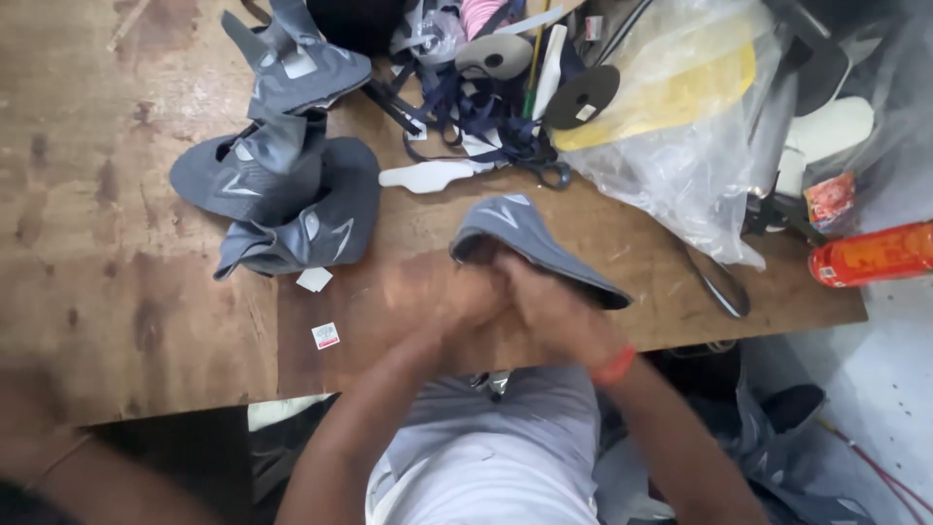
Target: Inspecting and organizing fabric shoe upper components on an industrial workbench.
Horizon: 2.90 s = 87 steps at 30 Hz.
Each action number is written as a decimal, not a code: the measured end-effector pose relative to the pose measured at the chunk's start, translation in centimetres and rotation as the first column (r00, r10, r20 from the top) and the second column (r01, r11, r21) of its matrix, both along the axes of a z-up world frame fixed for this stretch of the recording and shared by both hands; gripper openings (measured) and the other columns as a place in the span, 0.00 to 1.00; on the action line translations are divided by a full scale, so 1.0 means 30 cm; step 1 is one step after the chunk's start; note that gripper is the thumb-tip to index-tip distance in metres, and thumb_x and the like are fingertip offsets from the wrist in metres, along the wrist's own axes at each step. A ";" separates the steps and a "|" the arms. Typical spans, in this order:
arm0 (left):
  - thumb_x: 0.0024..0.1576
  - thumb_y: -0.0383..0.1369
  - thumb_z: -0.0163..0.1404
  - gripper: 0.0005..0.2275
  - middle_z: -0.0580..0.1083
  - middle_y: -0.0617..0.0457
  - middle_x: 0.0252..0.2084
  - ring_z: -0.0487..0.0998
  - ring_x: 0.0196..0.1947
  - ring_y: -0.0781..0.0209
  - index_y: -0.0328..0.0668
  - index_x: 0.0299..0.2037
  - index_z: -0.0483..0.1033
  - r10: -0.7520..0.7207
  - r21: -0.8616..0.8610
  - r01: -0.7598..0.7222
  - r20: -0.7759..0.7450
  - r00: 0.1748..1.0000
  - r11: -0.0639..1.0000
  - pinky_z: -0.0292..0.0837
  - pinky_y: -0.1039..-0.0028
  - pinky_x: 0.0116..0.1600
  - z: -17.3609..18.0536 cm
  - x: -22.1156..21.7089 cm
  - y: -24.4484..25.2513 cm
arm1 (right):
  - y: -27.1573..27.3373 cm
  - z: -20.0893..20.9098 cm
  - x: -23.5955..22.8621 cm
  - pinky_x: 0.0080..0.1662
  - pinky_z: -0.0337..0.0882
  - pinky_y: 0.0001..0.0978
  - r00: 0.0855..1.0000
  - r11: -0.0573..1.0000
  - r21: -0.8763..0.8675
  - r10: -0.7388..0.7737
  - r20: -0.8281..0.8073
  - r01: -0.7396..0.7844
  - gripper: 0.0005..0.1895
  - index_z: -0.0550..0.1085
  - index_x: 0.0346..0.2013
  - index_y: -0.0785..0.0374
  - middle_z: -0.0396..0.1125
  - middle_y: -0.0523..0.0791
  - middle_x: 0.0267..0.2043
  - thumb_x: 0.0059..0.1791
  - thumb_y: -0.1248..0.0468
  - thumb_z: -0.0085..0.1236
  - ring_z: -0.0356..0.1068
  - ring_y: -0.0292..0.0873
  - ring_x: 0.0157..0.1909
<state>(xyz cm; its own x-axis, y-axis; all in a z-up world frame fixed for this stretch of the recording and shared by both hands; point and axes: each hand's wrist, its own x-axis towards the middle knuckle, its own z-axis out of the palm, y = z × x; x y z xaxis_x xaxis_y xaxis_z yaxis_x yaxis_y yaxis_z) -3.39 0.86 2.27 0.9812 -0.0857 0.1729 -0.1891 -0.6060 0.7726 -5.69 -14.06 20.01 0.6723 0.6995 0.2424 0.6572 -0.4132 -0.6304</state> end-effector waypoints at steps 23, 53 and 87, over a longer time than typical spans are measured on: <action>0.55 0.29 0.45 0.18 0.73 0.33 0.55 0.72 0.57 0.35 0.31 0.56 0.71 -0.167 0.114 0.149 0.169 0.971 0.982 0.66 0.54 0.64 0.062 0.093 -0.014 | -0.121 -0.495 0.275 0.63 0.59 0.52 0.944 0.917 -0.228 -0.310 0.110 0.328 0.33 0.68 0.61 0.68 0.63 0.61 0.63 0.46 0.54 0.64 0.60 0.64 0.65; 0.55 0.30 0.47 0.22 0.78 0.37 0.38 0.81 0.34 0.36 0.48 0.62 0.72 -0.192 0.362 0.240 -0.164 0.968 0.901 0.75 0.46 0.39 0.147 0.002 0.003 | -0.253 -0.635 0.345 0.64 0.62 0.52 0.954 0.912 -0.293 -0.244 0.175 0.287 0.26 0.73 0.57 0.65 0.66 0.58 0.62 0.43 0.65 0.57 0.63 0.63 0.65; 0.58 0.57 0.45 0.38 0.60 0.38 0.73 0.55 0.73 0.43 0.31 0.70 0.61 -0.463 0.555 0.412 -0.053 0.885 0.723 0.43 0.50 0.75 0.103 -0.100 0.001 | -0.242 -0.507 0.208 0.52 0.71 0.51 0.936 0.949 -0.186 -0.194 0.293 0.255 0.25 0.78 0.56 0.61 0.72 0.56 0.52 0.45 0.72 0.47 0.72 0.61 0.51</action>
<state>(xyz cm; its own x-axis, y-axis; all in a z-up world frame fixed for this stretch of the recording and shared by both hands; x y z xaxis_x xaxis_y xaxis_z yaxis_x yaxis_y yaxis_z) -6.38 0.89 5.34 0.7949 -0.6052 0.0436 -0.5857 -0.7466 0.3154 0.55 -21.31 4.80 0.7492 0.5934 0.2943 0.6623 -0.6765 -0.3220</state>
